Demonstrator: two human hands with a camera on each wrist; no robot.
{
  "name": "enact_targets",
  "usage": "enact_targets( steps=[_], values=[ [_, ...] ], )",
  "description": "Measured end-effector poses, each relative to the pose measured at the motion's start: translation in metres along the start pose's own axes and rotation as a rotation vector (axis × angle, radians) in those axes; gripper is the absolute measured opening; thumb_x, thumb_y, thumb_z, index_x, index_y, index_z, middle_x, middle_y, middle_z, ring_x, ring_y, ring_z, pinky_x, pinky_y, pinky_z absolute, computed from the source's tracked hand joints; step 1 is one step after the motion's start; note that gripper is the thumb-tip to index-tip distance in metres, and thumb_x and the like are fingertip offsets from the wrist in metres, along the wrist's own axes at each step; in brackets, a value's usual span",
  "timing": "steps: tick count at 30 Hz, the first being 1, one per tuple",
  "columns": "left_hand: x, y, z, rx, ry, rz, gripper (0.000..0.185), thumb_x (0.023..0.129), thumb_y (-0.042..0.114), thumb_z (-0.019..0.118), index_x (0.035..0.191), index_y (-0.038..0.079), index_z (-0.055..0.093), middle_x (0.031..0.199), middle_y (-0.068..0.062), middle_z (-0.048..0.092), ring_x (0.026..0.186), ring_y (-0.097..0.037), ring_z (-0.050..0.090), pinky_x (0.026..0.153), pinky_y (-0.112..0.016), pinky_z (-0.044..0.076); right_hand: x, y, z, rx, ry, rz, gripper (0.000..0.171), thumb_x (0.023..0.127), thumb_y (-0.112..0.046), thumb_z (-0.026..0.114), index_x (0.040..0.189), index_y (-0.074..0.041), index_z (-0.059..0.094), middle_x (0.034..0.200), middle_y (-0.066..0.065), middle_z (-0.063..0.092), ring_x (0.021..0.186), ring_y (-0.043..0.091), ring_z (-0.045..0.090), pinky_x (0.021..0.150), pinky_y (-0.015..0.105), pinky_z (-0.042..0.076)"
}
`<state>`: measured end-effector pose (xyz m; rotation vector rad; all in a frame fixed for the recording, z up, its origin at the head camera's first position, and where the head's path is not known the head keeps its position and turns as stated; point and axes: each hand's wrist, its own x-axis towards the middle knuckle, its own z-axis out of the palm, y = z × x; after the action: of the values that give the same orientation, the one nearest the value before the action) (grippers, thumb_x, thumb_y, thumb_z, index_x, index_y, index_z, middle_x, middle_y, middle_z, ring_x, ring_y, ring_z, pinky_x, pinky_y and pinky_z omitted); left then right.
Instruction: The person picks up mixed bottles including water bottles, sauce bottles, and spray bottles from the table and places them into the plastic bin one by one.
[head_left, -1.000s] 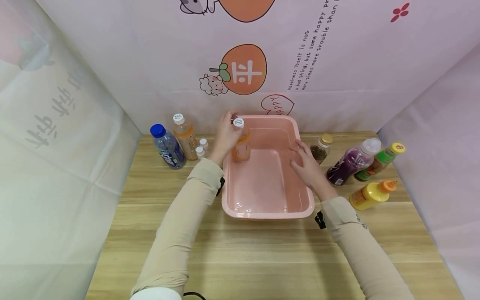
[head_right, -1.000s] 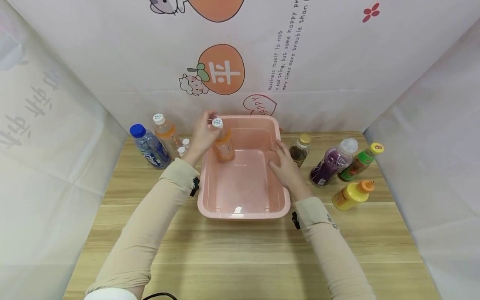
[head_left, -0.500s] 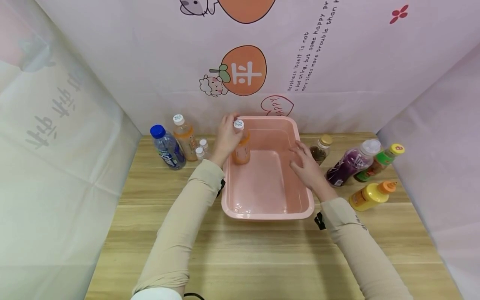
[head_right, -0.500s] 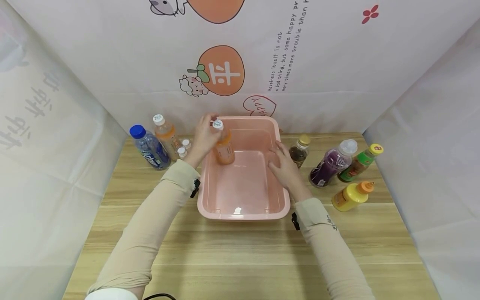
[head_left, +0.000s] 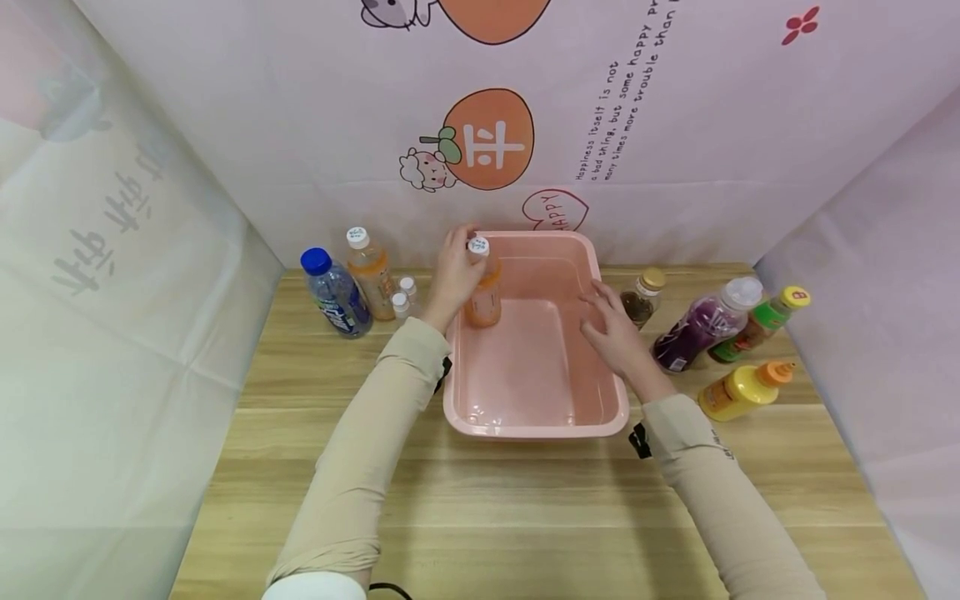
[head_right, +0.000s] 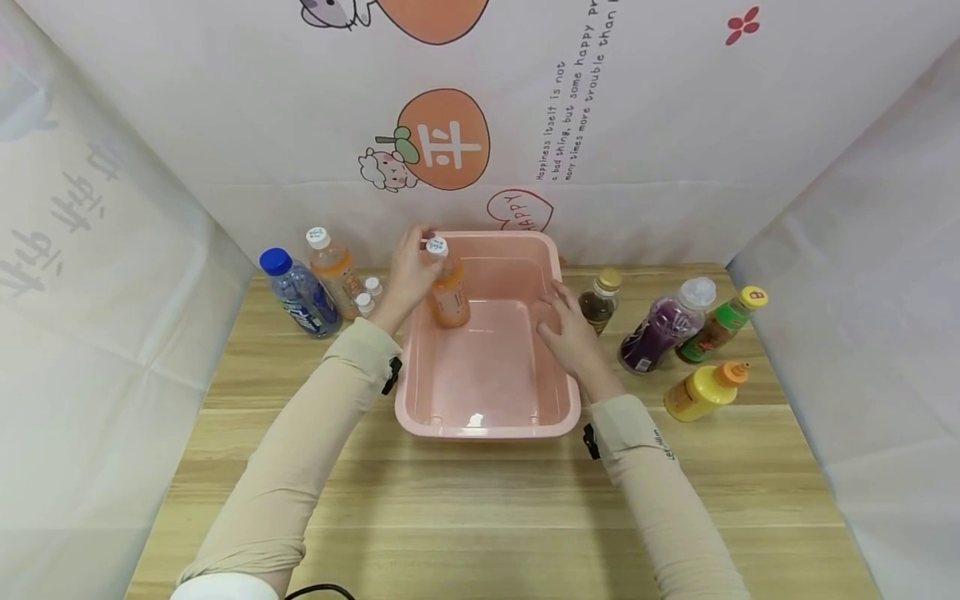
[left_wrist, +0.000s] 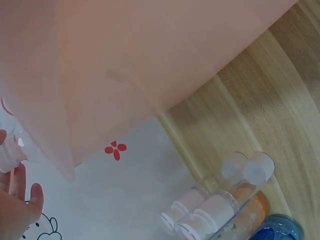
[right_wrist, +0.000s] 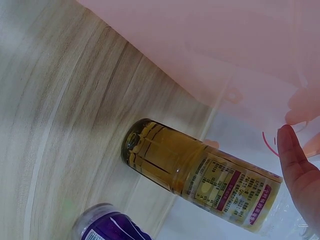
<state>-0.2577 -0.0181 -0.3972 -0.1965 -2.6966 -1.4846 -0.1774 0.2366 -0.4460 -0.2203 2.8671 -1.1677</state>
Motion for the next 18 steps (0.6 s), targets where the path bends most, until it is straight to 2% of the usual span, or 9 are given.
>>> enact_targets(
  steps=[18],
  values=[
    [0.0004,0.0004,0.0007,-0.015,0.015,-0.01,0.05,0.09,0.004,0.06,0.136,0.006,0.043,0.138,-0.012,0.046,0.125,-0.025,0.05,0.108,-0.035,0.044,0.0002,-0.0004,-0.0009,0.007,0.004,0.01,0.046,0.093,-0.017,0.049,0.136,0.0,0.046,0.159,0.012,0.018,0.144,0.041,0.021,0.116,0.058,0.023]
  ],
)
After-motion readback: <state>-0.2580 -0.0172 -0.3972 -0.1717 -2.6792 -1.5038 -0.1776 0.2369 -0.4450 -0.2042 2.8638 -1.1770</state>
